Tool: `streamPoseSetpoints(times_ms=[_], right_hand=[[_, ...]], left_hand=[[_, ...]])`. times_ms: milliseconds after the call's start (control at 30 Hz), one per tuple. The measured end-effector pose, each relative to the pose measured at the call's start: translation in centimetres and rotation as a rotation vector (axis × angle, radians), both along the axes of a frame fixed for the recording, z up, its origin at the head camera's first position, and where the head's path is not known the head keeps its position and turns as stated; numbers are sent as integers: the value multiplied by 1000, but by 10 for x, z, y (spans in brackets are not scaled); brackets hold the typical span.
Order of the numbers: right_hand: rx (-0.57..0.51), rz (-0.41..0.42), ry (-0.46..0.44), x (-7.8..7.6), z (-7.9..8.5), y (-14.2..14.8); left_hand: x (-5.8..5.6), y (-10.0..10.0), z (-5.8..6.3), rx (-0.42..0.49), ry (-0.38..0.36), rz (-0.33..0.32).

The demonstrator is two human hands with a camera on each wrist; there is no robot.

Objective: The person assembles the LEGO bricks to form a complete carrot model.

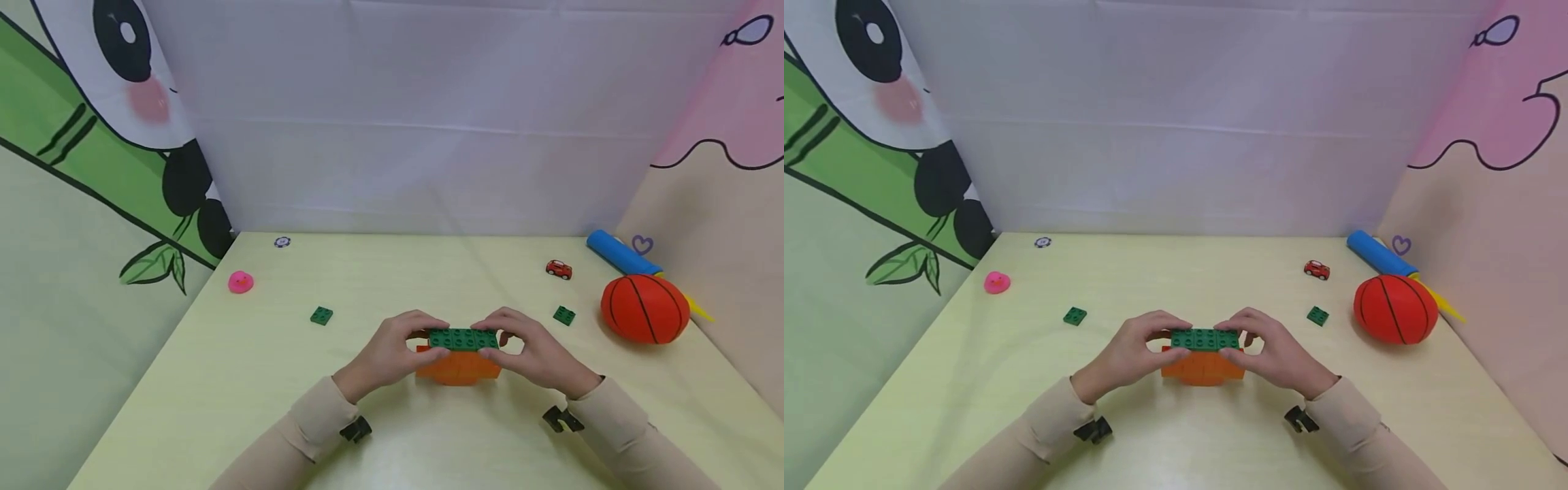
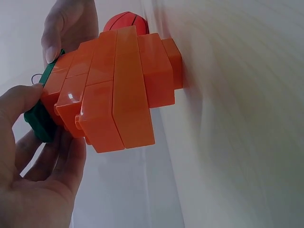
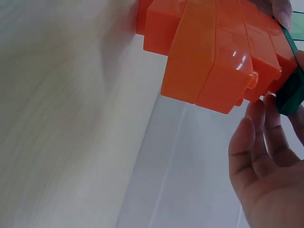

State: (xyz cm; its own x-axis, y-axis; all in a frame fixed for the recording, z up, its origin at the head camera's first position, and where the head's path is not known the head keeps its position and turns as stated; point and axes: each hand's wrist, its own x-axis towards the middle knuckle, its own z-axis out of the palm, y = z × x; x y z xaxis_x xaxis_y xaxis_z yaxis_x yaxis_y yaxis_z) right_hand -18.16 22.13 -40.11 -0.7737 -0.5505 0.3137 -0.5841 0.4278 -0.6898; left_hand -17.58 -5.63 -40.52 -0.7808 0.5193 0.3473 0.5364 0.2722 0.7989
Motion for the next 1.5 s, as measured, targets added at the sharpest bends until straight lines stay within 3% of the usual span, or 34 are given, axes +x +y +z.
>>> streamPoseSetpoints(times_ms=[333,400,500,600,767,900,1033,1200,1500], right_hand=[[45,-16,25,3,3,1],[59,-8,18,0,3,5],[90,-64,-30,-10,2,19],[186,-201,-83,-33,-2,39],[499,-415,-76,-67,-11,77],[666,-501,-108,-73,-15,95],[744,-501,-166,-75,-18,102],[735,-463,-154,-75,-20,102],[581,-400,-63,-67,-16,88]], left_hand=[[-1,0,-2,3,8,-2],[-1,1,-2,-1,16,0],[-1,2,-1,-15,21,5],[-1,1,-1,-27,22,13],[-1,2,-1,-35,26,23],[-1,2,-1,-40,33,21],[-1,1,-1,-37,33,14],[0,1,0,-36,24,13],[0,2,-1,-39,41,18]])
